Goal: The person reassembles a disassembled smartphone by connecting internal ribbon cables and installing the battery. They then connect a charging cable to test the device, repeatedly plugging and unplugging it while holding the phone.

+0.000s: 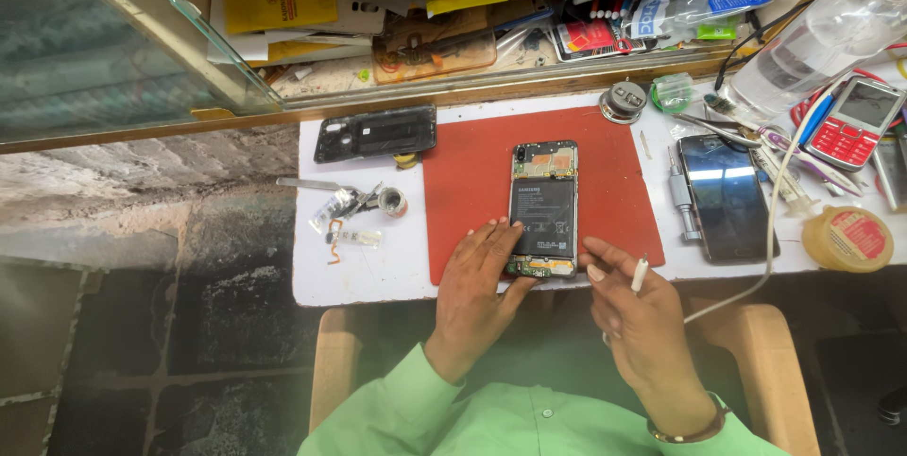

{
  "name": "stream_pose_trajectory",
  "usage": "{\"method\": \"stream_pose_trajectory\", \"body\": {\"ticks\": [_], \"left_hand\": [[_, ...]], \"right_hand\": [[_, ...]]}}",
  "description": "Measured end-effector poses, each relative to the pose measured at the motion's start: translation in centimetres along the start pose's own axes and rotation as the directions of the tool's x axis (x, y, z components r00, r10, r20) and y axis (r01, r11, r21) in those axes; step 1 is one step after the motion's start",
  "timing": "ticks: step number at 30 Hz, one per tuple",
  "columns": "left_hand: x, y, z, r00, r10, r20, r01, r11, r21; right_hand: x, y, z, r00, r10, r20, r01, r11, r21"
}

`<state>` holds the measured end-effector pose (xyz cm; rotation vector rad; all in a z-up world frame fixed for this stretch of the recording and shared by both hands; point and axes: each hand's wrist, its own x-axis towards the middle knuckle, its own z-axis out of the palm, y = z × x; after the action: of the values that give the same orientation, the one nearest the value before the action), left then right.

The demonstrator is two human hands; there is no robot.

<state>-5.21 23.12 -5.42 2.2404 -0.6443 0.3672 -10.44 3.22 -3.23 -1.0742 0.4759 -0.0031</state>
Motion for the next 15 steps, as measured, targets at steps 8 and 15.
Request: {"method": "stream_pose_trajectory", "body": {"ticks": [8,15], "left_hand": [[2.6,2.0,-1.9,0.979,0.114,-0.171,-0.106,0.993,0.050],[8.1,1.5,-2.6,0.938,0.302,-0.168,-0.345,0.855,-0.387]], "right_hand": [[1.5,-1.8,0.6,0.995,-0.029,0.094,0.023,0.998,0.061],[2.5,-4.4,0.8,0.989,-0.069,0.132,0.066,0.997,0.028]]}}
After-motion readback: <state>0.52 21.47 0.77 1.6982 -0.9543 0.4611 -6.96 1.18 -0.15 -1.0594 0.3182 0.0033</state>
